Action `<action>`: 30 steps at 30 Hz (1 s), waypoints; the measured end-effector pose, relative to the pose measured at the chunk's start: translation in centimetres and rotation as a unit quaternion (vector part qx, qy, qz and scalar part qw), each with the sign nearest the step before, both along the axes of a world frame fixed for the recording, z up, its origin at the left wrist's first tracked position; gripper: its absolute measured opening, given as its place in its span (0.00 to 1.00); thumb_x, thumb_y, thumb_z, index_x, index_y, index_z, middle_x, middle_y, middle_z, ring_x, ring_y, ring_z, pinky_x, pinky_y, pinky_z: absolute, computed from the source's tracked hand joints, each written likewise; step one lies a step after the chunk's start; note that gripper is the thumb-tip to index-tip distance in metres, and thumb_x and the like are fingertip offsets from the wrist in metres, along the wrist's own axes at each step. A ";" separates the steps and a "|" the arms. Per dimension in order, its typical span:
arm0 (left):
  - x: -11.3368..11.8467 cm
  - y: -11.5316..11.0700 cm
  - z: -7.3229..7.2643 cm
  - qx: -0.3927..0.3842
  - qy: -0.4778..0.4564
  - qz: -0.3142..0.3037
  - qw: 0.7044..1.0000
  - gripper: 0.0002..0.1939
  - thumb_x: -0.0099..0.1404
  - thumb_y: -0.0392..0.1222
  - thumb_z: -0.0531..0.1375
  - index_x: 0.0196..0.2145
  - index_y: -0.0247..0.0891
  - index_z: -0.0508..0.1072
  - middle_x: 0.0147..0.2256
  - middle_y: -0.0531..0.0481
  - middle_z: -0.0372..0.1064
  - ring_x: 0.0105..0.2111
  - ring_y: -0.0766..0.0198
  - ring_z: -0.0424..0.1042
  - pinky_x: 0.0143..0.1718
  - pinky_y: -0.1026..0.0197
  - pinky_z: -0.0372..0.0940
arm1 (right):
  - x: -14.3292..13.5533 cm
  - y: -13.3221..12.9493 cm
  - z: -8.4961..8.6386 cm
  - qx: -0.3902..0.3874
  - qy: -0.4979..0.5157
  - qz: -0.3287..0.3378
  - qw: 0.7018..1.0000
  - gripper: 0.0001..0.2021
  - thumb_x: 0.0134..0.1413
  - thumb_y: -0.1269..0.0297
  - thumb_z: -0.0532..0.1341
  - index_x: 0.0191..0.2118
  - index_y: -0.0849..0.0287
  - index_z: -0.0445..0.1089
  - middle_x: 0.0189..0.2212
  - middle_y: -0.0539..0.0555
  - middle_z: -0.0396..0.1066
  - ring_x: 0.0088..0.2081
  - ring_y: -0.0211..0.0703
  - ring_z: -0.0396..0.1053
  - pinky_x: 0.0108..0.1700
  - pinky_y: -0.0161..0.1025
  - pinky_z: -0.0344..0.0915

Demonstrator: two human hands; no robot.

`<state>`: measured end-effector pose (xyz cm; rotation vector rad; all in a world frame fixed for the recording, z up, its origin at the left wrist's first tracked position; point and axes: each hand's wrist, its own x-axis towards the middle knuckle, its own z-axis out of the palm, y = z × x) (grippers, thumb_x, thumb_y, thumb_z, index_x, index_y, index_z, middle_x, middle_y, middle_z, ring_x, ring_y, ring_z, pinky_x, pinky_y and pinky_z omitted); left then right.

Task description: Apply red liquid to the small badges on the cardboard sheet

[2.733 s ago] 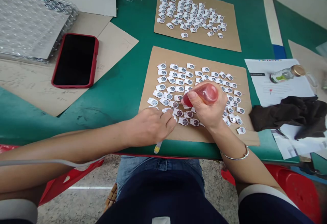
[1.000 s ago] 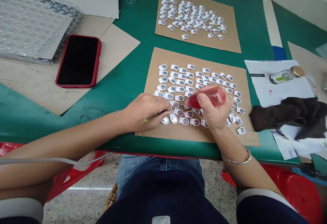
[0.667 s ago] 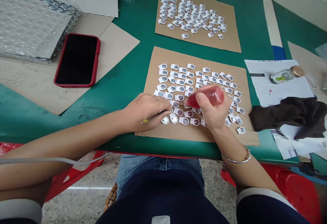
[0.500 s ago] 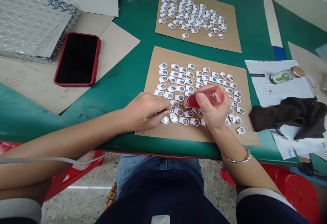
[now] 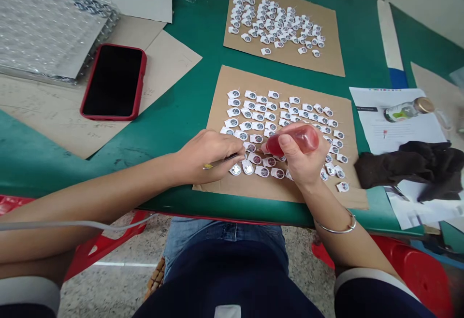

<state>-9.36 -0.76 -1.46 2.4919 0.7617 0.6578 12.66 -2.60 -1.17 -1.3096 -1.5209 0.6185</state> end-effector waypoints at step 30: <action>0.0 0.3 0.3 -0.064 -0.008 0.022 0.998 0.05 0.63 0.38 0.57 0.32 0.37 0.72 0.28 0.54 0.73 0.29 0.68 0.72 0.29 0.67 0.60 | 0.2 -0.1 -0.2 -0.001 -0.017 -0.001 1.000 0.09 0.49 0.56 0.62 0.31 0.55 0.68 0.27 0.50 0.69 0.32 0.41 0.71 0.36 0.44 0.70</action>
